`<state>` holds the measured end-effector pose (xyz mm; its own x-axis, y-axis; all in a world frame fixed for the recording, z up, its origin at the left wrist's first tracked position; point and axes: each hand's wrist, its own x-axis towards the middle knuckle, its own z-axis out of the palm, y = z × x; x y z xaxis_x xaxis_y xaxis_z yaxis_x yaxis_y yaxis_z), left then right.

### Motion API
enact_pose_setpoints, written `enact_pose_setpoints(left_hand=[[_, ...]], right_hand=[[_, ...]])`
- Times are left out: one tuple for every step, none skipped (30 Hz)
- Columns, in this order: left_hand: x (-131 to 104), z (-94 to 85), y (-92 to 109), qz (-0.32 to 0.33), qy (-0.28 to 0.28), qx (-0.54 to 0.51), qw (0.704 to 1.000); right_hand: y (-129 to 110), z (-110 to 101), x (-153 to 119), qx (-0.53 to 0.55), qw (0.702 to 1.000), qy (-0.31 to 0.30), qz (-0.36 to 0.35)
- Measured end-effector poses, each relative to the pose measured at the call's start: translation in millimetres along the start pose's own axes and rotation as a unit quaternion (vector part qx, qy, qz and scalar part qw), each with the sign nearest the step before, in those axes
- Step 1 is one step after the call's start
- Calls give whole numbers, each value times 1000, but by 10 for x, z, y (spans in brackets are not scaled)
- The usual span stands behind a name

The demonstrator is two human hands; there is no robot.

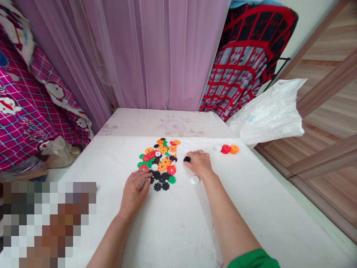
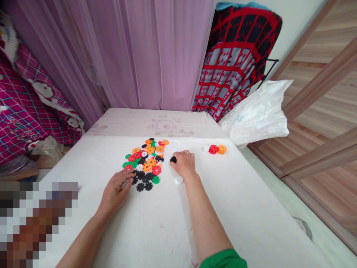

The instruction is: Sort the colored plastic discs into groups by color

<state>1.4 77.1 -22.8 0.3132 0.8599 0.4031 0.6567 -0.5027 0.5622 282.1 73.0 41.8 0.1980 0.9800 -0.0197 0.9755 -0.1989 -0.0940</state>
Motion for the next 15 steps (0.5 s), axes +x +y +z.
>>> enact_pose_setpoints(left_hand=[[0,0,1,-2,-1,1,1000],[0,0,2,-5,-2,1,1000],[0,1,2,-6,-3,0,1000],[1,2,1,-7,-3,-1,1000],[1,2,1,-7,-3,-1,1000],[1,3,0,-7,-3,-2,1000],[1,4,0,-7,-2,-2,1000],[1,4,1,-7,-1,-2,1000],[1,5,1,-6,0,-2,1000],[0,6,1,-6,0,-2,1000],[0,7,-1,-5,1,-1,1000],[0,8,-3,-4,2,-1,1000],[1,10,-7,-2,3,-1,1000],[2,13,-11,0,4,-1,1000],[3,15,-16,3,5,-2,1000]], right_hand=[[-4,19,6,-2,1000,6,0],[-5,35,11,-2,1000,13,-1],[-4,47,15,-3,1000,17,-4],[-2,56,17,-4,1000,20,-7],[-2,62,18,-3,1000,20,-10],[-3,66,18,-1,1000,19,-11],[-7,68,16,2,1000,17,-11],[-13,69,14,6,1000,14,-9],[-19,68,13,11,1000,11,-7],[-23,66,12,15,1000,9,-6],[-21,62,12,19,1000,7,-5],[-11,55,13,24,1000,6,-6],[14,43,15,33,999,7,-7],[53,27,17,44,999,12,-6],[110,6,17,58,998,21,-1]])
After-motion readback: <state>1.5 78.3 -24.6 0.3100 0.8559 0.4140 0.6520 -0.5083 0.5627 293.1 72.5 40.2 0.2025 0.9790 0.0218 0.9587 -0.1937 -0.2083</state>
